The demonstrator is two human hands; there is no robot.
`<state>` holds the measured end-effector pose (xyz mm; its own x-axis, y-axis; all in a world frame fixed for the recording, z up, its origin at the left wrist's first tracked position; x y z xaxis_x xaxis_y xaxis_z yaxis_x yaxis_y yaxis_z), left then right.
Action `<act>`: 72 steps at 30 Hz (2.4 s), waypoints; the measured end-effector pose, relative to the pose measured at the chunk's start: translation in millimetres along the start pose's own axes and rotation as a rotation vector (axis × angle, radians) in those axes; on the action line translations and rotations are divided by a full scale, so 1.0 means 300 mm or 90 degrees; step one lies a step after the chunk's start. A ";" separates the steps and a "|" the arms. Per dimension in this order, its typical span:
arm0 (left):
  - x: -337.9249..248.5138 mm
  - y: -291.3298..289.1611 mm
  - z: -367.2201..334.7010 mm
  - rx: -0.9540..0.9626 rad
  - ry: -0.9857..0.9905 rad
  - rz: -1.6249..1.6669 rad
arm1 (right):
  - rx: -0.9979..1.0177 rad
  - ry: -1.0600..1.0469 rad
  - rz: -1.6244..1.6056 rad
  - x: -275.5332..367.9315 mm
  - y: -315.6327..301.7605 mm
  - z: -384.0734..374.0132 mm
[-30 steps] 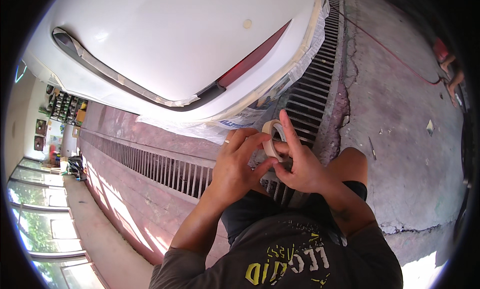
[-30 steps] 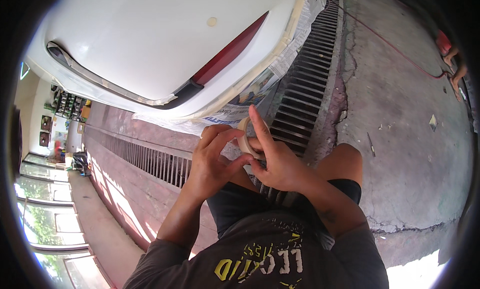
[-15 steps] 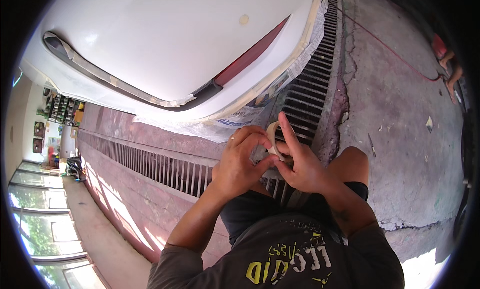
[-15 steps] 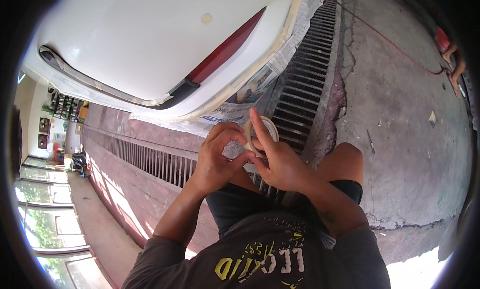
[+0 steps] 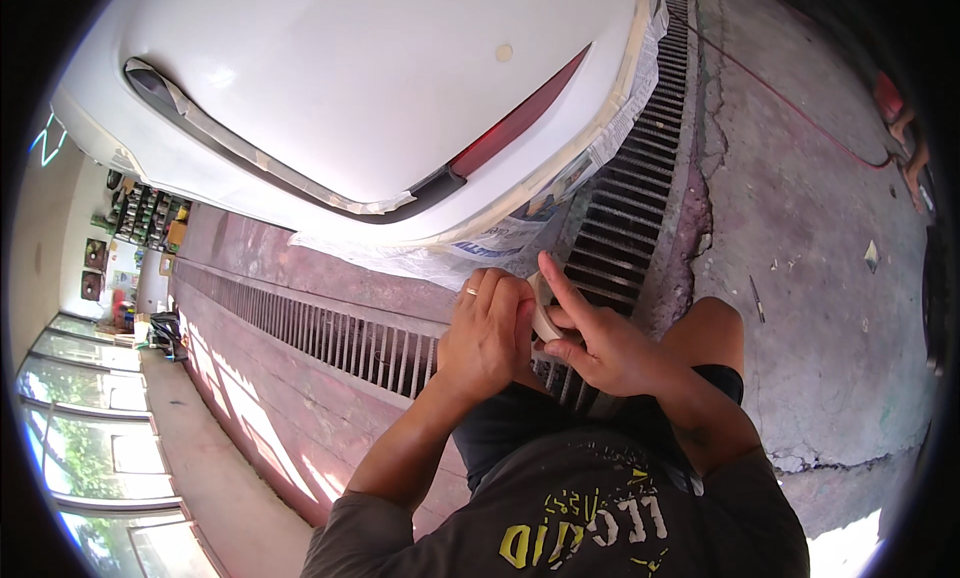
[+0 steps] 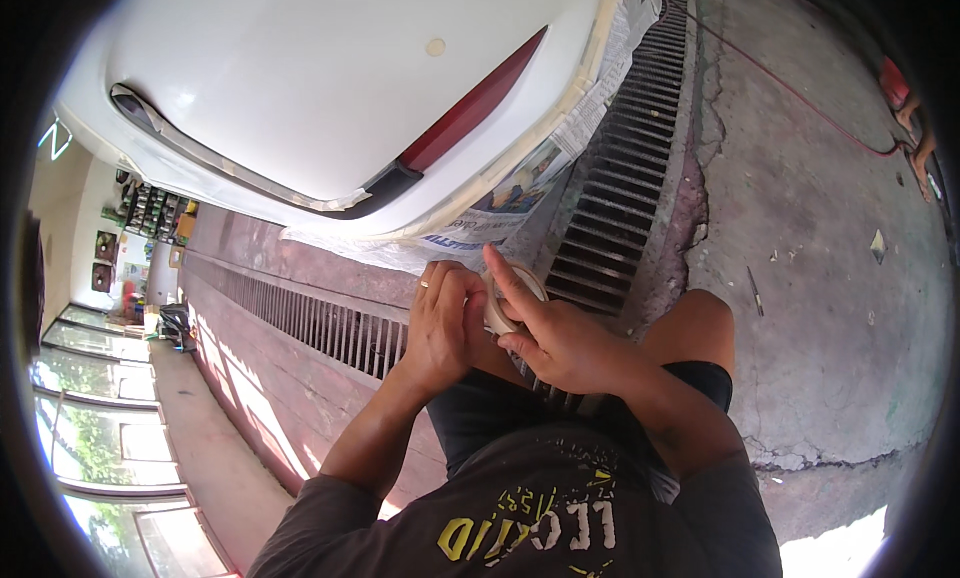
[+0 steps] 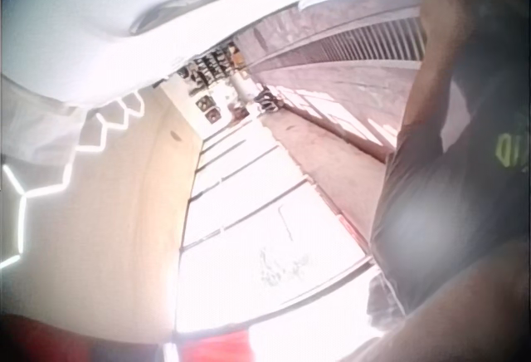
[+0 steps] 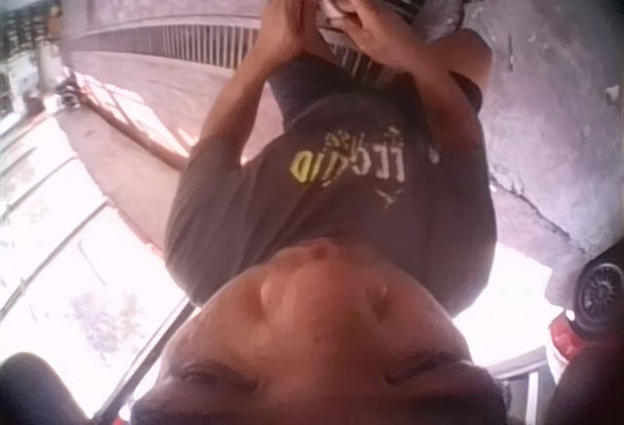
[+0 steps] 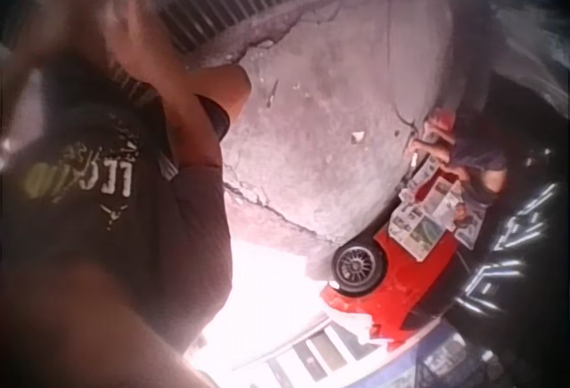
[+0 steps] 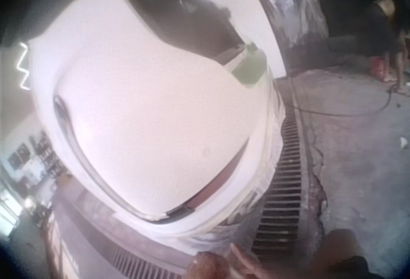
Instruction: The person applies masking tape to the edges of a white car bumper. They carefully align and press the tape along the contours of the bumper and a vent area to mask off sections.
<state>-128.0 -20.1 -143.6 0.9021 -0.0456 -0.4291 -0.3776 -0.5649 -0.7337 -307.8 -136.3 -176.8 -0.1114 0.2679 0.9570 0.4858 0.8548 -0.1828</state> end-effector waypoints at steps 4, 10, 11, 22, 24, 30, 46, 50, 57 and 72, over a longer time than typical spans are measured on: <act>0.017 -0.056 0.027 0.135 -0.339 0.359 | -0.105 -0.084 0.137 -0.011 -0.060 -0.046; -0.010 -0.147 -0.042 -0.038 -0.448 0.593 | -0.227 -0.265 0.196 0.155 -0.084 -0.073; -0.020 -0.149 -0.060 -0.087 -0.452 0.531 | -0.269 -0.269 0.247 0.134 -0.090 -0.102; -0.046 -0.188 -0.102 -0.215 -0.413 0.504 | -0.560 -0.592 0.490 0.110 -0.127 -0.321; -0.028 -0.215 -0.136 -0.366 -0.395 0.445 | -0.966 -0.455 0.250 0.067 -0.249 -0.336; 0.099 -0.277 -0.136 -0.311 -0.429 0.425 | -0.710 -0.225 0.012 0.093 -0.133 -0.327; 0.111 -0.208 -0.158 -0.480 -0.063 -0.084 | -0.395 -0.040 -0.123 0.135 0.071 -0.489; 0.151 -0.234 -0.163 -0.407 0.193 -0.350 | -0.411 -0.062 -0.084 0.123 0.066 -0.507; 0.218 -0.259 -0.229 -0.395 0.322 -0.384 | -0.351 0.054 -0.178 0.104 0.063 -0.524; 0.244 -0.256 -0.245 -0.423 0.291 -0.284 | -0.335 0.082 -0.176 0.112 0.057 -0.538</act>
<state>-17.6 -40.7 -79.9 0.9835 0.0489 0.1744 0.0950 -0.9591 -0.2668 -163.3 -184.5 -111.4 -0.2050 -0.0170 0.9786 0.8205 0.5422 0.1813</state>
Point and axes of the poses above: each hand's wrist, its own z-axis away from the middle knuckle, its own y-axis out of the palm, x = y × z, the point moved 1 cm from there along -z, towards the middle knuckle, and after that the axes turned 11 degrees about -x, right-handed, at the moved point
